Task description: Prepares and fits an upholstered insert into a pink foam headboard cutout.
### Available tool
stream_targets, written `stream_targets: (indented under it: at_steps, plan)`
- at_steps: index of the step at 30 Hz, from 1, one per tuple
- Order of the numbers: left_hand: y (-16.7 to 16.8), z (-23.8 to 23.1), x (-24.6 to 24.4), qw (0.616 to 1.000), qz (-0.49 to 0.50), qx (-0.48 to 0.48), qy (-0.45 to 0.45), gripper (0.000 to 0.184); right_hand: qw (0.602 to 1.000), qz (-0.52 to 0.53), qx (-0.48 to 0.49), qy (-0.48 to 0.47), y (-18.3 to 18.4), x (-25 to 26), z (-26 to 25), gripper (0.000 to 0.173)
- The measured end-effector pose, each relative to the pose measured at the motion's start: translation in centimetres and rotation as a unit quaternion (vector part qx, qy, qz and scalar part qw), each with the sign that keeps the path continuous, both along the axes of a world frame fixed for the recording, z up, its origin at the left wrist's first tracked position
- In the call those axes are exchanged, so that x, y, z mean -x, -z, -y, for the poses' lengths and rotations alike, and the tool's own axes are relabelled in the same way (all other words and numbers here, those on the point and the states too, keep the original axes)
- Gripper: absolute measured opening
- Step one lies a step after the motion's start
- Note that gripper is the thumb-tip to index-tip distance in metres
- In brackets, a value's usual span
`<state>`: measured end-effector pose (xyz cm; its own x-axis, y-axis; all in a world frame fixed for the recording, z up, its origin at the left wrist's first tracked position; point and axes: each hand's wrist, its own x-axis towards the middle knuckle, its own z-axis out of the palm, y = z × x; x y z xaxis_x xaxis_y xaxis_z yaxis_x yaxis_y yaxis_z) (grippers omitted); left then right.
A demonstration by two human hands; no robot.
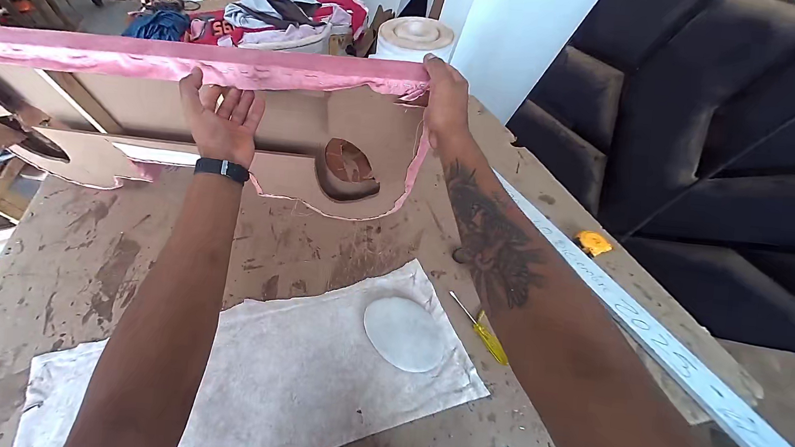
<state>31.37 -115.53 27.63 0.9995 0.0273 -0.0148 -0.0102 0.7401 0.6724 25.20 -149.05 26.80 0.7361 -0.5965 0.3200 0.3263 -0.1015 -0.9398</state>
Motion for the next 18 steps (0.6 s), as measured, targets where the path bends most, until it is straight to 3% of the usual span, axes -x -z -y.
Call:
stream_targets:
  at_steps: [4, 7, 10, 12, 14, 16, 18]
  plan:
    - [0.4, -2.4, 1.4, 0.999, 0.011, -0.038, 0.009, 0.074, 0.997, 0.0, 0.054, -0.054, 2.6, 7.3, 0.0, 0.059]
    - [2.0, -5.5, 5.1, 0.999, 0.021, -0.045, 0.013, 0.07, 0.981, -0.142, 0.13, -0.012, 10.9, 18.1, -2.0, 0.058]
    - [4.6, -9.7, 9.4, 0.995, 0.038, -0.08, 0.042, 0.075, 0.903, -0.376, 0.207, -0.028, 23.6, 26.8, -3.3, 0.063]
    - [6.1, -12.1, 11.4, 0.993, 0.051, -0.093, 0.053, 0.08, 0.834, -0.487, 0.254, -0.051, 28.7, 30.1, -4.1, 0.075]
    - [7.0, -14.1, 13.3, 0.993, 0.047, -0.097, 0.055, 0.084, 0.772, -0.552, 0.307, -0.062, 31.0, 31.9, -5.5, 0.09]
    - [7.5, -15.8, 15.2, 0.992, 0.043, -0.097, 0.064, 0.088, 0.725, -0.597, 0.342, -0.05, 30.6, 32.0, -7.3, 0.1]
    - [7.8, -17.1, 17.3, 0.995, 0.036, -0.07, 0.058, 0.092, 0.705, -0.616, 0.352, -0.019, 29.8, 31.7, -8.5, 0.104]
